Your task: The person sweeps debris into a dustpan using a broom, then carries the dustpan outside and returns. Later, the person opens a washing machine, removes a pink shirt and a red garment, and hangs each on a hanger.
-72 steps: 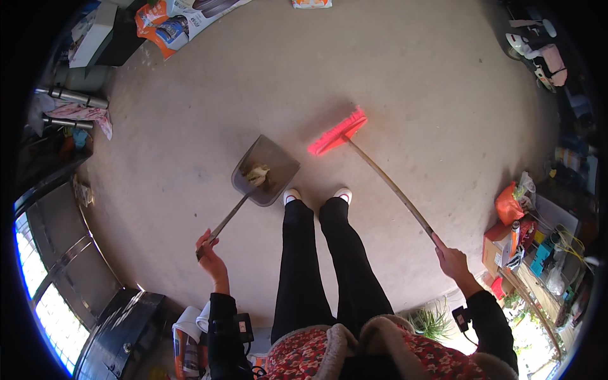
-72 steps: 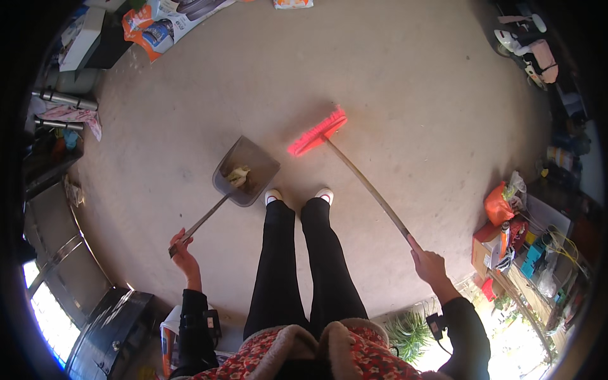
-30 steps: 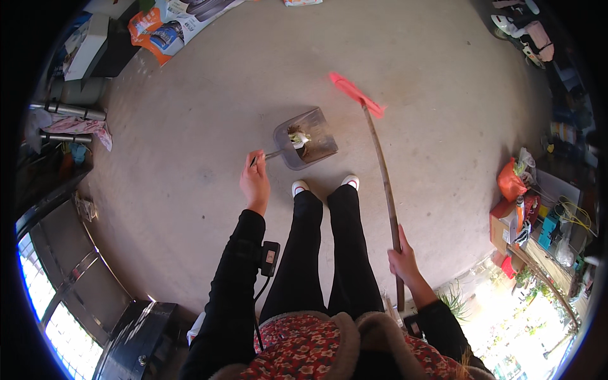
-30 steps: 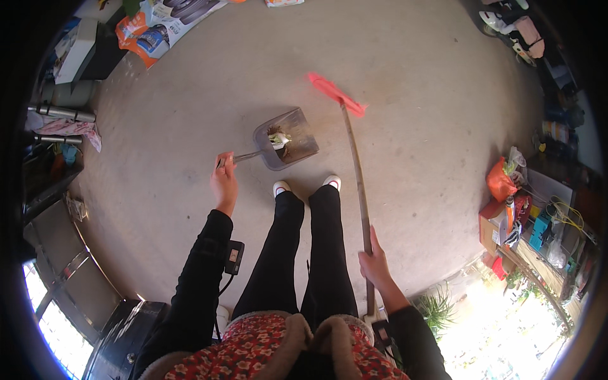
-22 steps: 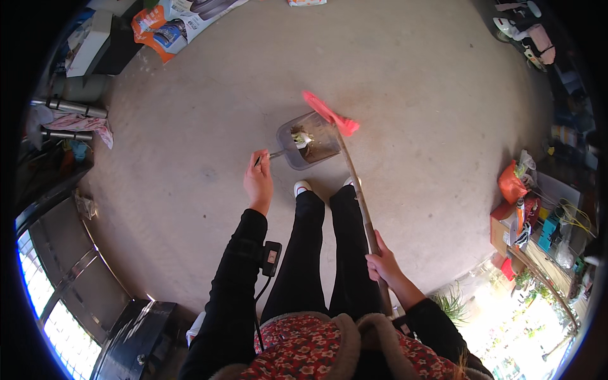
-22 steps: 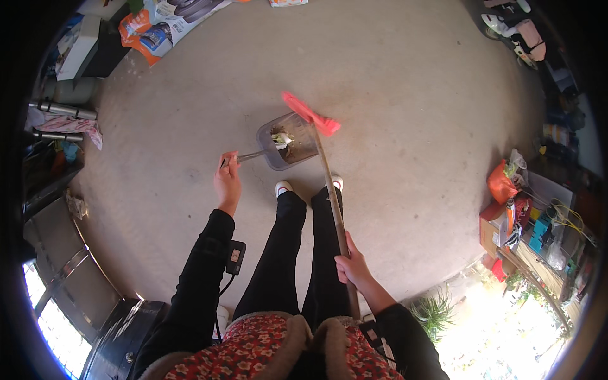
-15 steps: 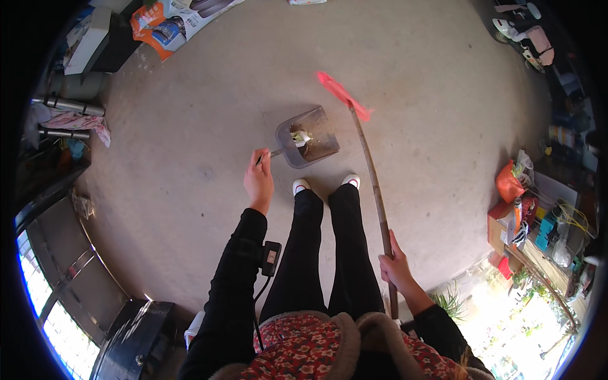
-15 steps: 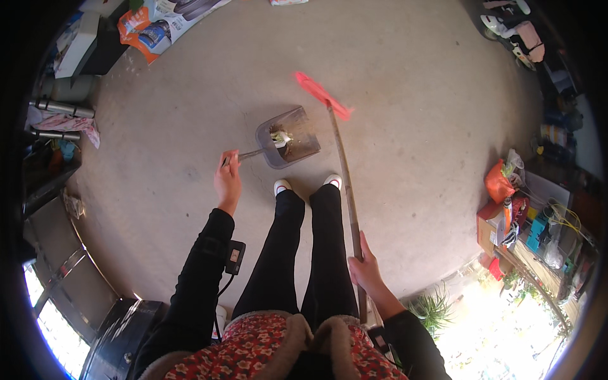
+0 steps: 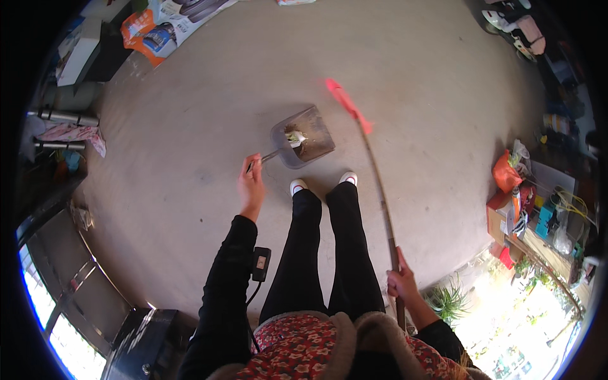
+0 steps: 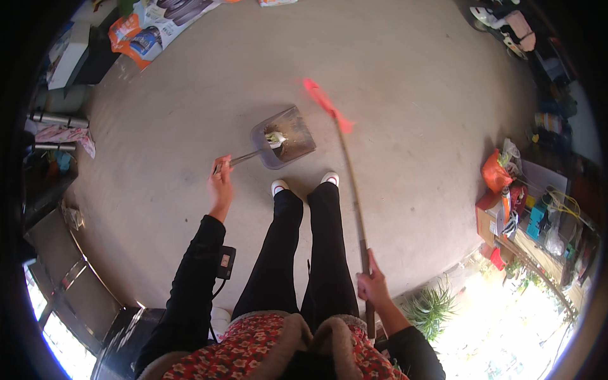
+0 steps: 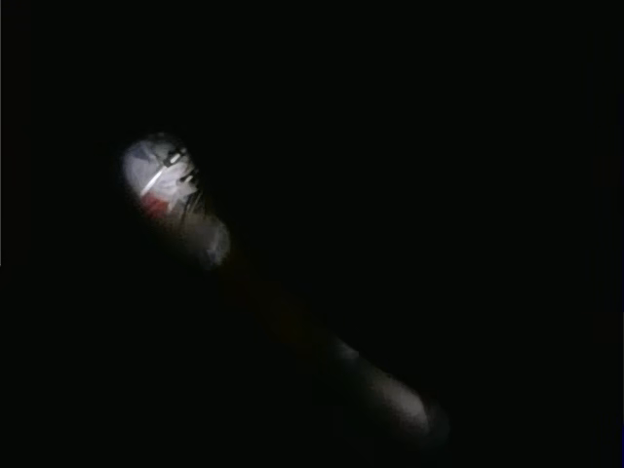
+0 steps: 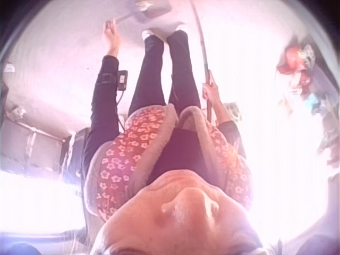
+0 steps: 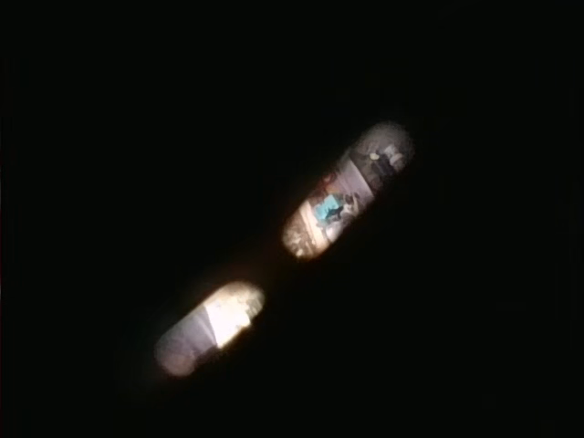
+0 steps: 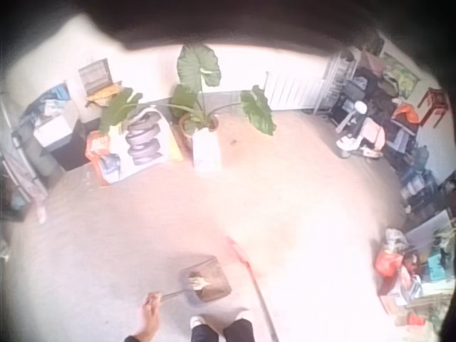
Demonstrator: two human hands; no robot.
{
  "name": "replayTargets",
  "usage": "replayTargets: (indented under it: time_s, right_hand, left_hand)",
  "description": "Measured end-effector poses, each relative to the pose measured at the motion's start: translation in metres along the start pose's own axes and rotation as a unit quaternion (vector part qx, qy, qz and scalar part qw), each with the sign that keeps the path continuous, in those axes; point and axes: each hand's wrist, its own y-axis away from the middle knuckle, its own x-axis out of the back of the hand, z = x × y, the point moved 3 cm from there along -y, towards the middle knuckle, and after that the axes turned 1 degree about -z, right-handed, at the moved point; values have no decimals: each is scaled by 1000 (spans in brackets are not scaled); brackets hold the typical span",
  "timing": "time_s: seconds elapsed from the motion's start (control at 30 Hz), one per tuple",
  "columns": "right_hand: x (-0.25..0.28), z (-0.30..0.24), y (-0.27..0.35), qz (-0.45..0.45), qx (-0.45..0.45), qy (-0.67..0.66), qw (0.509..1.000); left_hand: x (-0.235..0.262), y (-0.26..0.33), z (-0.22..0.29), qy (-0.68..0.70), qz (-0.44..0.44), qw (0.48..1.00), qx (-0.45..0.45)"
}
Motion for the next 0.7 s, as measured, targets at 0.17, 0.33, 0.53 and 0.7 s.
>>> replayTargets:
  time_s: [0.17, 0.33, 0.53, 0.7]
  right_hand:
    - [52, -33, -62, 149, 24, 8, 988]
    - [22, -40, -96, 122, 2, 61, 991]
    - [1, 15, -7, -47, -46, 0, 998]
    - [-2, -3, 12, 3, 11, 35, 999]
  left_hand:
    - [18, -3, 4, -15, -47, 999, 12]
    - [22, -5, 3, -19, -50, 998, -42]
    - [13, 3, 0, -28, -57, 996, -67]
    - [14, 0, 0, -57, -78, 994, -56]
